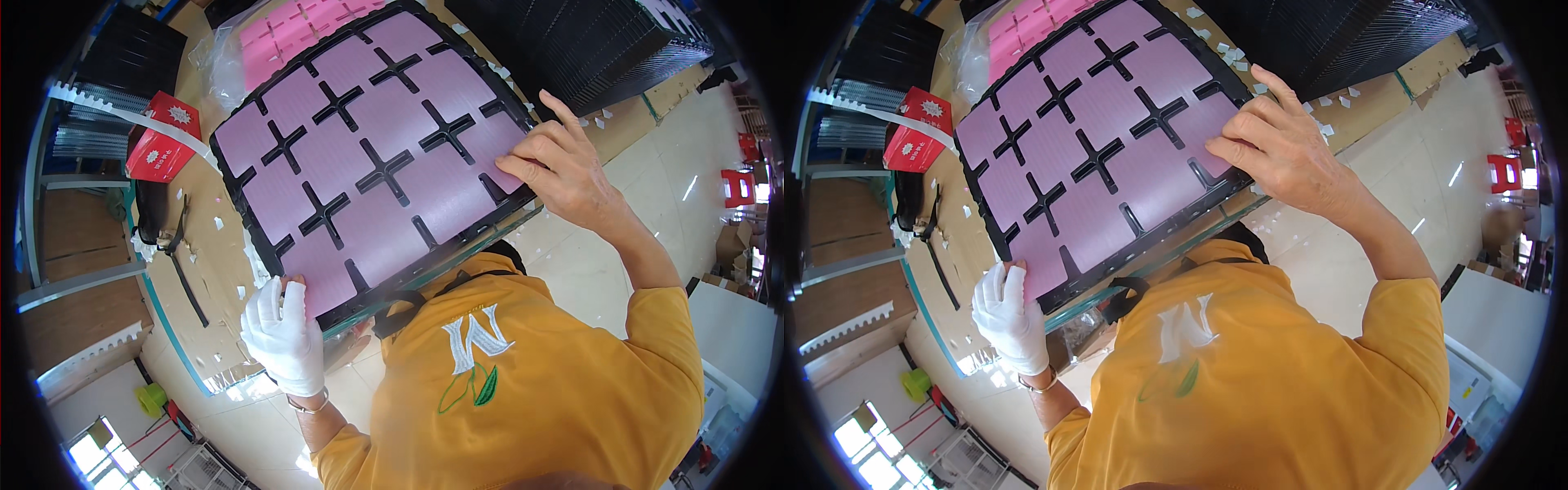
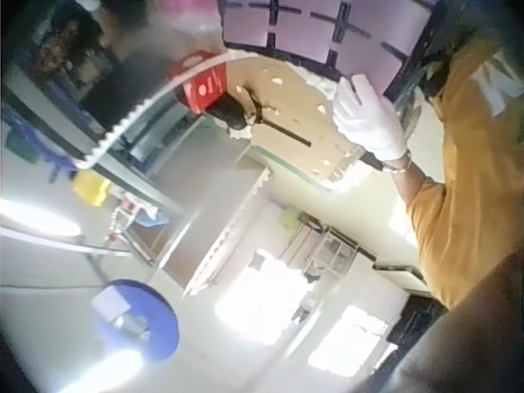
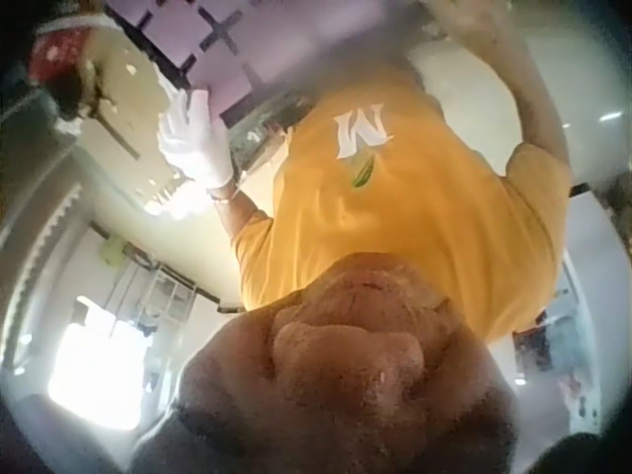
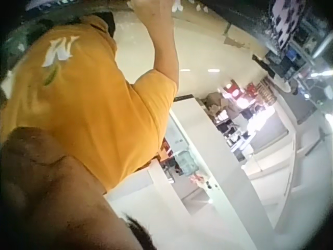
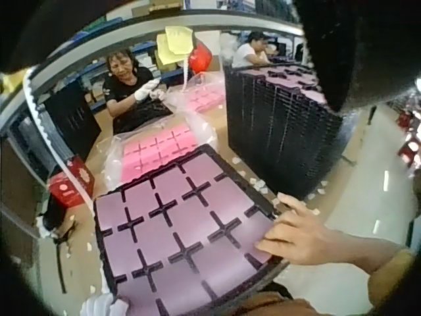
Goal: The person assembles black plastic trays by inserting small white plastic clips into the tray's grid structure. They then place pink plastic inserts into the trays and stack the completed units. The process is repeated for multiple trays.
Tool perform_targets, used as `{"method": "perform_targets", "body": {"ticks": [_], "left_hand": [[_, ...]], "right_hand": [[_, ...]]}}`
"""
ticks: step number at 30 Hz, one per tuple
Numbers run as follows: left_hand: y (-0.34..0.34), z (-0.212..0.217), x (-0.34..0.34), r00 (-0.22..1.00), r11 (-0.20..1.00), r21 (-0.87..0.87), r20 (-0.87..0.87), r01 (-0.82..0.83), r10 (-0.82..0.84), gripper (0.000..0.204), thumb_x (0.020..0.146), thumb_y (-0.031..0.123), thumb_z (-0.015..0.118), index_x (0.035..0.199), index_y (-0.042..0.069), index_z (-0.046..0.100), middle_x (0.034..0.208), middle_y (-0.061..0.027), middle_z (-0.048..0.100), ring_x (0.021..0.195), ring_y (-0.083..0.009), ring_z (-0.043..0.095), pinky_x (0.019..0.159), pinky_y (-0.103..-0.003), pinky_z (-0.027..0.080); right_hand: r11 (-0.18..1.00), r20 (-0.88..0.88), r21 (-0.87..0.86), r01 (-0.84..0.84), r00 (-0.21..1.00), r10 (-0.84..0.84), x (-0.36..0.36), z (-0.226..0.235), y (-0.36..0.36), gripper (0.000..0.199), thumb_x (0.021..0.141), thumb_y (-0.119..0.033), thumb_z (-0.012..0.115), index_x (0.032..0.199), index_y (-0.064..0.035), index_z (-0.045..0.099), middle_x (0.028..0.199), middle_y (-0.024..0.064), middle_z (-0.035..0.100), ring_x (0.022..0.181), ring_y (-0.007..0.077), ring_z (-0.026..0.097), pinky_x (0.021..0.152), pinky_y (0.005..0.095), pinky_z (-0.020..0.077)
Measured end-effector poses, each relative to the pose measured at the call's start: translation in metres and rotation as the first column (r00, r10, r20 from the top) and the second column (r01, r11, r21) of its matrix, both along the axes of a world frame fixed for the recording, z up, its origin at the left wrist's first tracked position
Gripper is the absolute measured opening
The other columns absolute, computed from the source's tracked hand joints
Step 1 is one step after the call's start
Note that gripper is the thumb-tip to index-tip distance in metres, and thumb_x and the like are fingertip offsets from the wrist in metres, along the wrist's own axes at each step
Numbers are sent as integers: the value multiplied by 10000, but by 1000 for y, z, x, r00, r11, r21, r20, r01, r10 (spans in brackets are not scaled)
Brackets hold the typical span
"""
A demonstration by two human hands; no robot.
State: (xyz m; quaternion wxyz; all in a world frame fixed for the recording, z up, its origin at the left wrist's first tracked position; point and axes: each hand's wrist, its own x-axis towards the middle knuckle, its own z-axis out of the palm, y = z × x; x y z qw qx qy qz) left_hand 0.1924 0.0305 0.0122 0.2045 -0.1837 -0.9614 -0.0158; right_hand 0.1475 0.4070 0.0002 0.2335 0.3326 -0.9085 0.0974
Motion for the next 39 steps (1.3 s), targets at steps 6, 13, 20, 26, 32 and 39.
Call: {"method": "perform_targets", "body": {"ticks": [6,13,20,26,32,39], "left_hand": [[-2,-1,-1,1000,1000,-25,-3,2,-2,423,593,-87,607,965,107,658,1009,-71,633,927,-283,606,776,-385,483],[3,4,-2,1000,998,-59,-5,7,-7,408,592,-67,635,960,107,665,1020,-68,631,920,-282,605,758,-394,483],[7,6,-8,998,996,-88,-44,29,-33,390,595,-63,646,945,107,669,1014,-64,635,918,-281,608,751,-394,484],[4,3,-6,999,995,-99,-39,-29,25,373,599,-62,651,929,108,666,1006,-56,637,939,-276,613,765,-399,489],[3,1,-17,995,998,-66,-99,-17,10,361,617,-69,641,930,109,667,1002,-57,641,933,-277,614,758,-396,488],[2,1,-4,999,994,-106,-15,-40,38,350,657,-64,632,965,100,659,1046,-68,641,970,-281,606,783,-397,483]], "right_hand": [[1000,13,1,-11,1000,11,1,2,-2,217,744,-4,655,942,-82,699,846,17,557,872,181,562,1114,549,338],[1000,8,29,6,1000,-6,1,2,-1,213,733,-4,649,929,-71,701,844,18,554,862,182,558,1117,541,334],[998,8,62,12,1000,-13,-1,8,0,208,738,-16,632,928,-63,700,844,29,548,861,193,558,1118,545,330],[996,-9,79,35,999,-35,1,8,0,213,736,-15,630,934,-57,698,844,32,545,856,198,559,1116,548,330],[998,-53,51,35,998,-32,-5,10,-6,224,736,-17,638,947,-58,701,848,32,550,864,194,560,1122,551,322],[991,10,119,56,998,-57,4,11,-1,232,731,-5,646,948,-65,701,872,31,566,889,198,559,1126,551,312]]}}
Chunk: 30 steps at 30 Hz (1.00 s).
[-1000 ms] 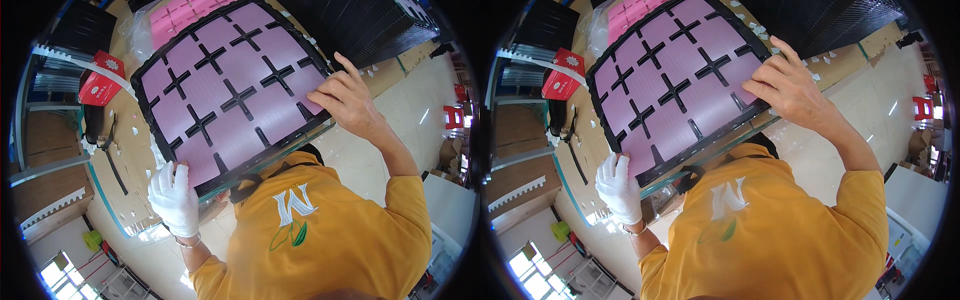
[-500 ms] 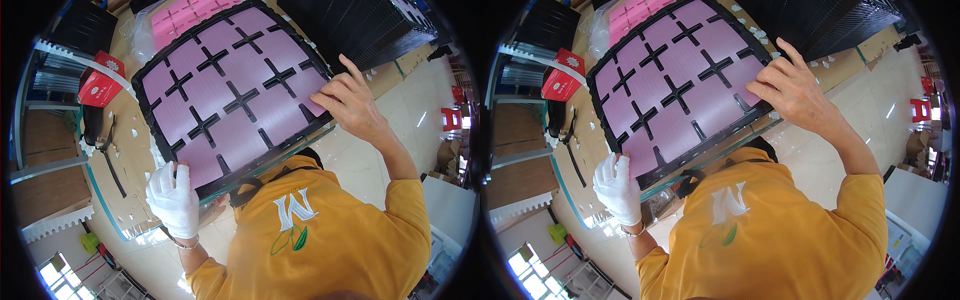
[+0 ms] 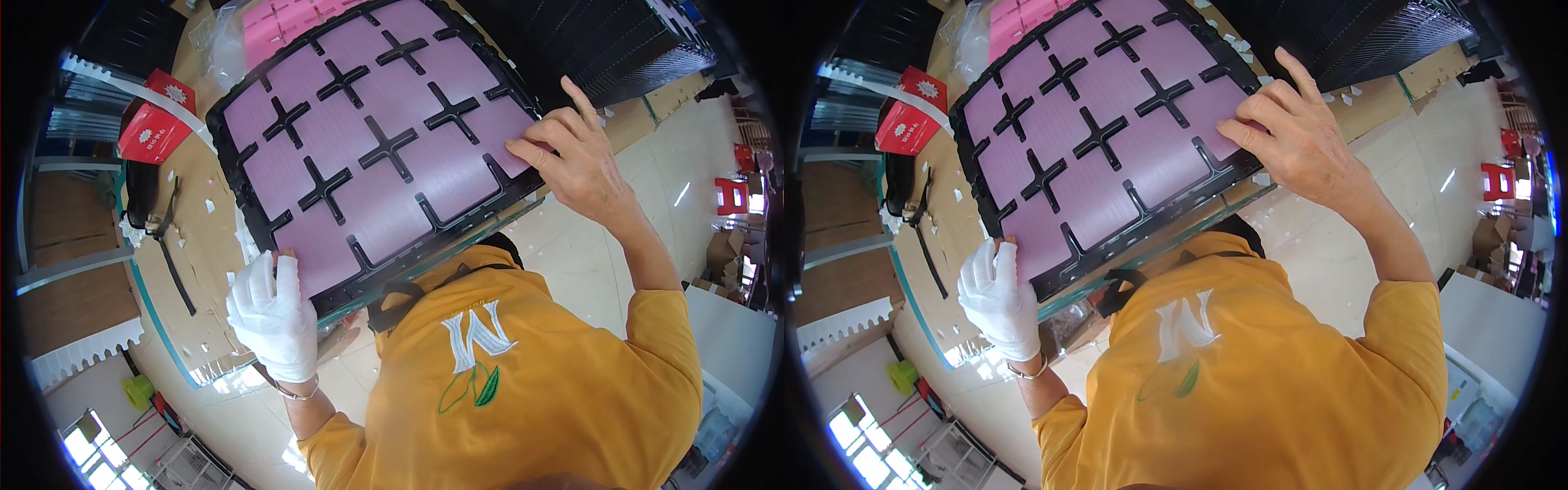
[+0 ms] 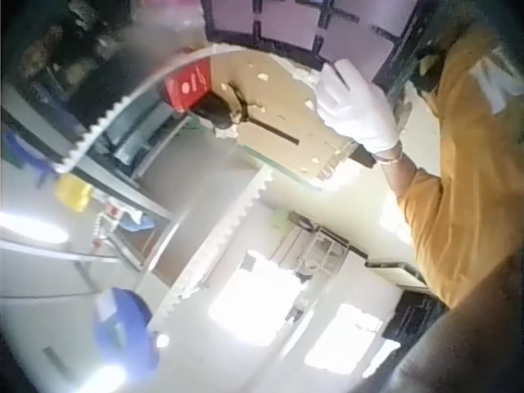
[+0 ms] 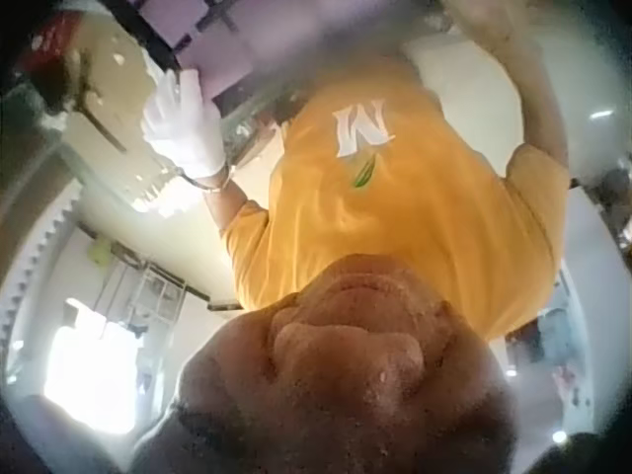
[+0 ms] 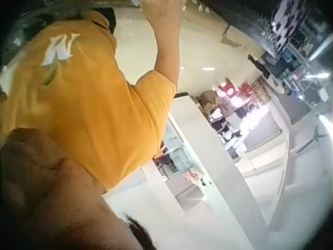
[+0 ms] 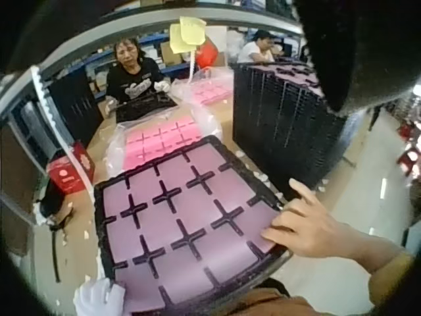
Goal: The person assembles black plastic trays by inserting small white plastic clips into the tray's grid structure. They then place pink plastic inserts into the trays and stack the completed units. The process is repeated for multiple trays.
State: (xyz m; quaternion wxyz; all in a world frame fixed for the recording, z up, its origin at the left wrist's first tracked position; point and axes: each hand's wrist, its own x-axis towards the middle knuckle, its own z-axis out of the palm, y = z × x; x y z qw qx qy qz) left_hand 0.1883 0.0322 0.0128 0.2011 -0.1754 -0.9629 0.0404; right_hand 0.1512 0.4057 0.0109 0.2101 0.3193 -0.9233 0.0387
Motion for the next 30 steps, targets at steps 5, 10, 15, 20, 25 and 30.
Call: {"method": "perform_targets", "body": {"ticks": [5,10,15,20,25,30], "left_hand": [[0,28,18,983,982,-185,166,-43,75,338,693,-57,590,1000,70,650,1087,-90,641,1015,-310,601,845,-395,466],[-17,53,41,980,994,-85,183,-68,83,315,698,-18,625,1010,22,637,1100,-134,638,1025,-342,591,880,-426,456],[7,39,6,969,982,163,212,93,-127,522,612,240,789,1062,41,616,1120,-134,606,1024,-349,571,867,-468,452],[15,7,-9,932,963,101,244,251,-269,648,650,494,725,1078,25,597,1133,-101,583,1069,-331,548,950,-465,401],[-8,14,17,930,977,14,302,215,-209,627,670,549,686,1010,26,616,1120,-90,586,1067,-310,560,948,-480,400],[13,16,-1,924,951,35,232,306,-305,656,691,582,658,1038,26,622,1136,-94,594,1091,-303,566,978,-486,391]], "right_hand": [[996,124,60,60,990,-67,18,21,5,220,708,0,636,917,-49,686,902,39,592,952,217,564,1127,546,313],[986,125,120,116,983,-131,32,41,18,222,721,-2,611,935,-23,668,946,69,625,972,236,590,1126,548,311],[999,55,36,14,998,-16,9,24,-10,315,737,-7,602,1046,-14,659,1059,97,650,1061,245,608,1134,543,299],[990,102,77,-115,989,107,-7,2,-12,348,742,1,589,1084,0,656,1142,103,646,1121,245,600,1147,530,295],[976,84,207,-73,995,57,-1,12,17,321,712,-67,623,1023,-3,673,1061,71,643,1069,228,581,1132,567,310],[984,-38,133,-120,991,126,-8,10,-1,300,727,-104,614,1006,-10,669,1009,56,633,1090,234,551,1114,585,320]]}}
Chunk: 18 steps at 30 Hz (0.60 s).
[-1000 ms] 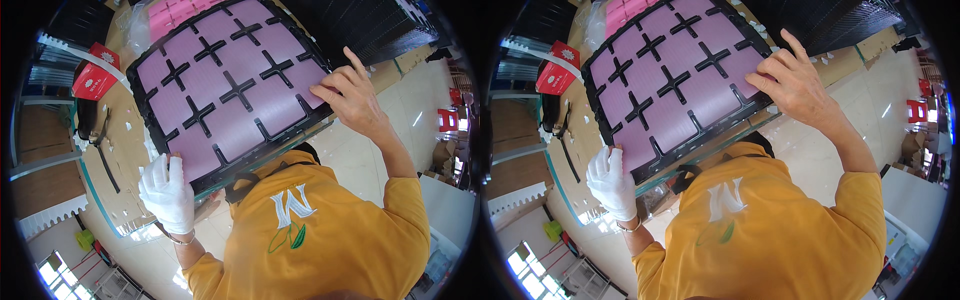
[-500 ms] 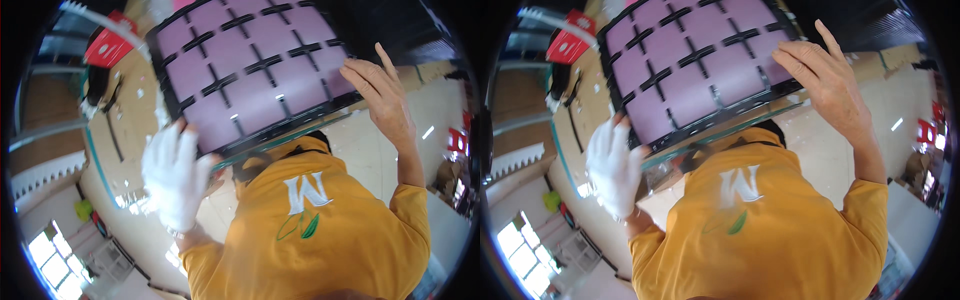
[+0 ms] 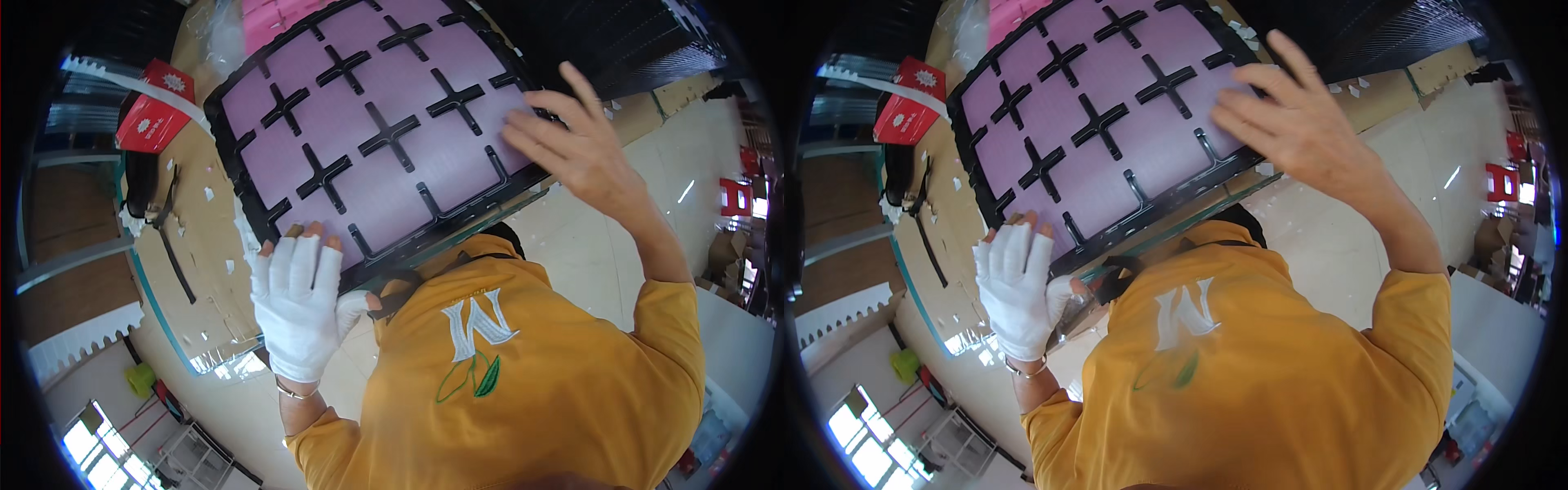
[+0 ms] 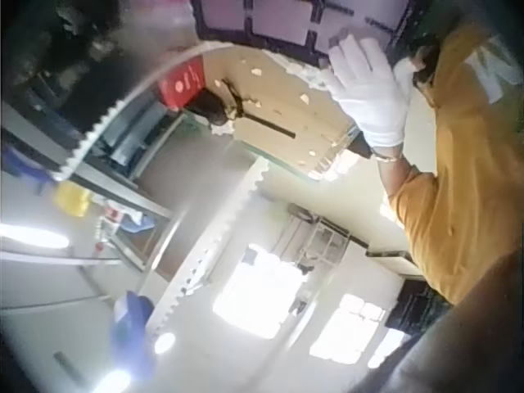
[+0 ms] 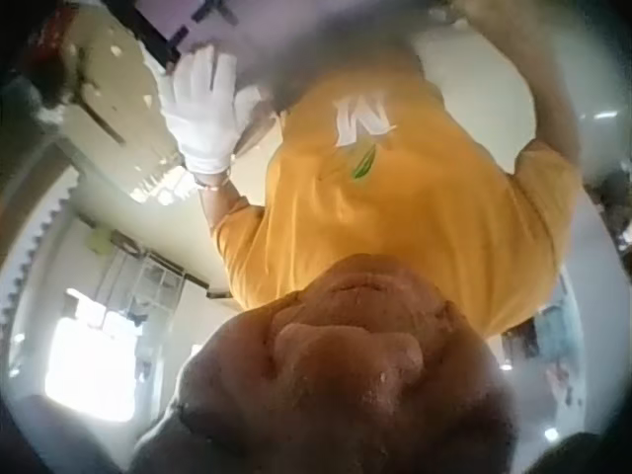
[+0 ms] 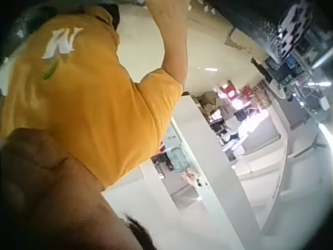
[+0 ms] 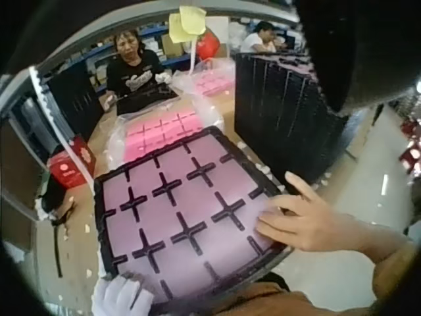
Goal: The person assembles black plastic trays by inserting small white plastic clips into the tray's grid structure. They then place pink plastic inserts into the trays and stack the completed units. The process is repeated for multiple trays.
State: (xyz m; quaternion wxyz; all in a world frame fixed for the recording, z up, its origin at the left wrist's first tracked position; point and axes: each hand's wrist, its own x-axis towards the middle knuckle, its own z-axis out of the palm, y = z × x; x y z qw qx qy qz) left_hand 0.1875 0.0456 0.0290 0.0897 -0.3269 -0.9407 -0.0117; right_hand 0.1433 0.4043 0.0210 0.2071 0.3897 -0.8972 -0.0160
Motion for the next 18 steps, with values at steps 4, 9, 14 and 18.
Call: {"method": "perform_targets", "body": {"ticks": [4,9,14,18], "left_hand": [[-5,-8,2,999,1000,-1,35,25,-25,613,727,595,628,1002,47,632,1105,-87,603,1050,-297,578,974,-484,400],[-35,10,-15,991,986,166,130,-5,-17,563,848,580,553,999,44,641,1057,-124,619,980,-341,587,901,-473,433],[-49,19,-105,996,982,183,-58,-54,65,467,868,355,547,1189,21,605,1324,-182,548,1224,-431,478,1043,-510,343],[-53,-26,-170,1000,997,80,5,-16,15,605,967,519,385,1316,52,547,1434,-166,465,1343,-418,383,1128,-520,253]], "right_hand": [[999,61,17,34,998,-35,2,-5,5,286,724,-88,606,990,-8,675,982,53,627,1078,235,549,1120,577,311],[993,143,20,113,983,-115,-12,14,16,284,760,-95,625,1026,-12,678,1042,72,638,1094,252,562,1109,534,348],[979,91,-159,126,989,-112,-92,17,-4,467,918,-272,584,1323,-42,543,1372,106,537,1354,307,389,1141,518,259],[983,229,-119,142,967,-112,-150,-18,-25,531,986,-439,434,1349,-67,543,1471,90,451,1455,290,216,1185,493,134]]}}
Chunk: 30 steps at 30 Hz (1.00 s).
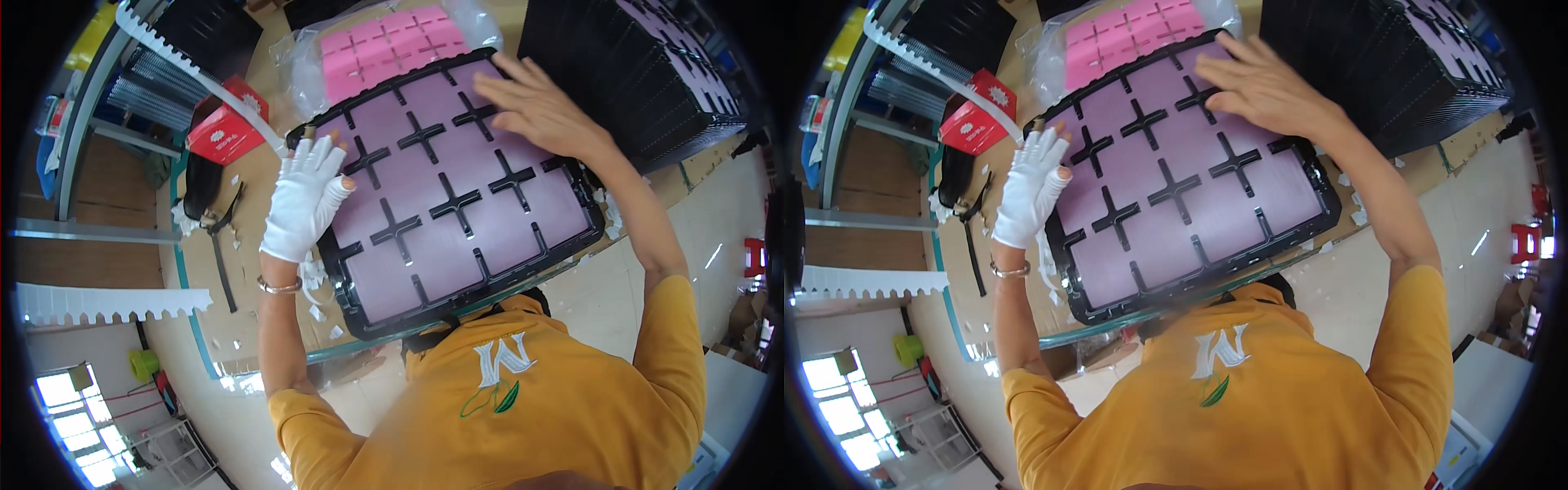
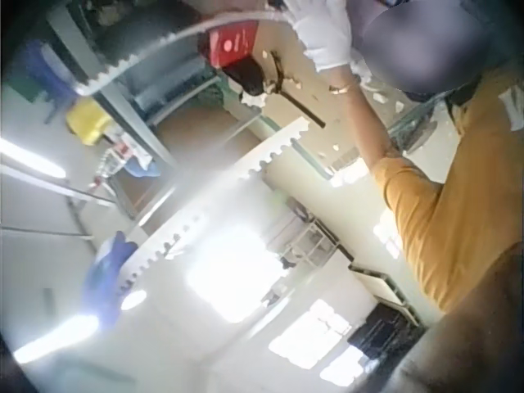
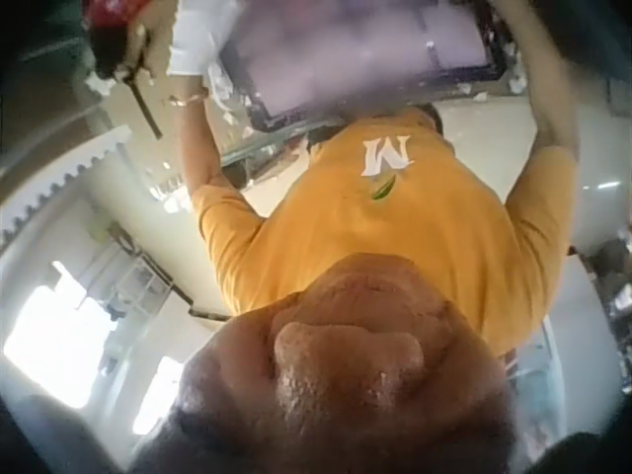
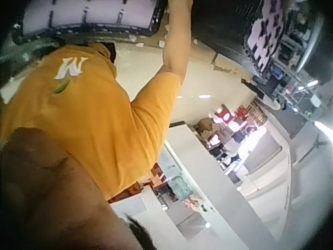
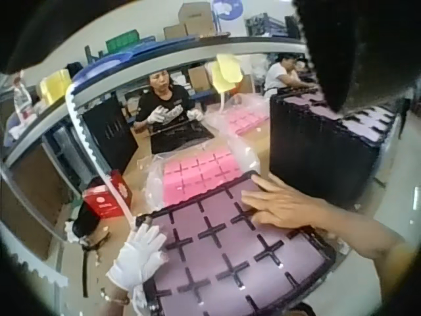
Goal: The person assembles black plastic trays by inserting small white plastic clips into the tray's grid structure. They then place pink plastic inserts into the trays and stack the completed units. The process is repeated for multiple trays.
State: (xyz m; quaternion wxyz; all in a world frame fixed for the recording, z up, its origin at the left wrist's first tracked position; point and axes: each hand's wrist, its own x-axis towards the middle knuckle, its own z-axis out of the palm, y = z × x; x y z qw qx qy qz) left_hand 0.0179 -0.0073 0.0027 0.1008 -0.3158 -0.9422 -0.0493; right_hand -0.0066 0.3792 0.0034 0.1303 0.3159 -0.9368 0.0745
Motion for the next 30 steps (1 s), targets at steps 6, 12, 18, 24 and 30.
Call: {"method": "perform_targets", "body": {"ticks": [6,12,18,24,30], "left_hand": [[0,-13,-21,997,978,-197,-57,-65,54,613,978,559,318,1361,134,538,1447,-57,481,1356,-393,370,1129,-556,213],[-11,-8,-21,956,938,-261,-242,-229,166,544,944,546,413,1241,145,630,1327,-44,583,1265,-399,458,1068,-590,275],[14,8,-22,965,971,-203,-253,-123,70,460,936,492,464,1147,135,663,1244,-53,618,1207,-377,490,1047,-580,302],[2,-6,-23,950,984,-111,-296,-141,103,409,911,447,525,1084,106,672,1176,-56,635,1176,-339,507,1027,-556,340],[-59,-18,31,854,659,577,144,-483,500,288,867,197,642,1086,16,687,1075,-149,689,988,-297,655,834,-406,508]], "right_hand": [[988,36,106,116,992,-121,-30,-20,3,633,964,-594,298,1325,-164,591,1457,-15,473,1465,219,192,1220,460,47],[955,-170,206,211,969,-178,-31,-21,5,575,973,-546,342,1257,-142,637,1409,45,524,1451,266,226,1201,516,60],[989,-249,140,38,969,-2,-35,-20,-9,430,980,-397,405,1181,-115,660,1329,61,568,1412,314,294,1179,551,95],[975,-235,162,151,966,-111,-36,-17,4,416,969,-369,460,1199,-72,638,1347,90,562,1407,283,308,1172,513,162],[867,54,-345,359,930,-364,15,-14,44,319,977,-221,507,1164,3,636,944,115,594,861,259,615,768,381,474]]}}
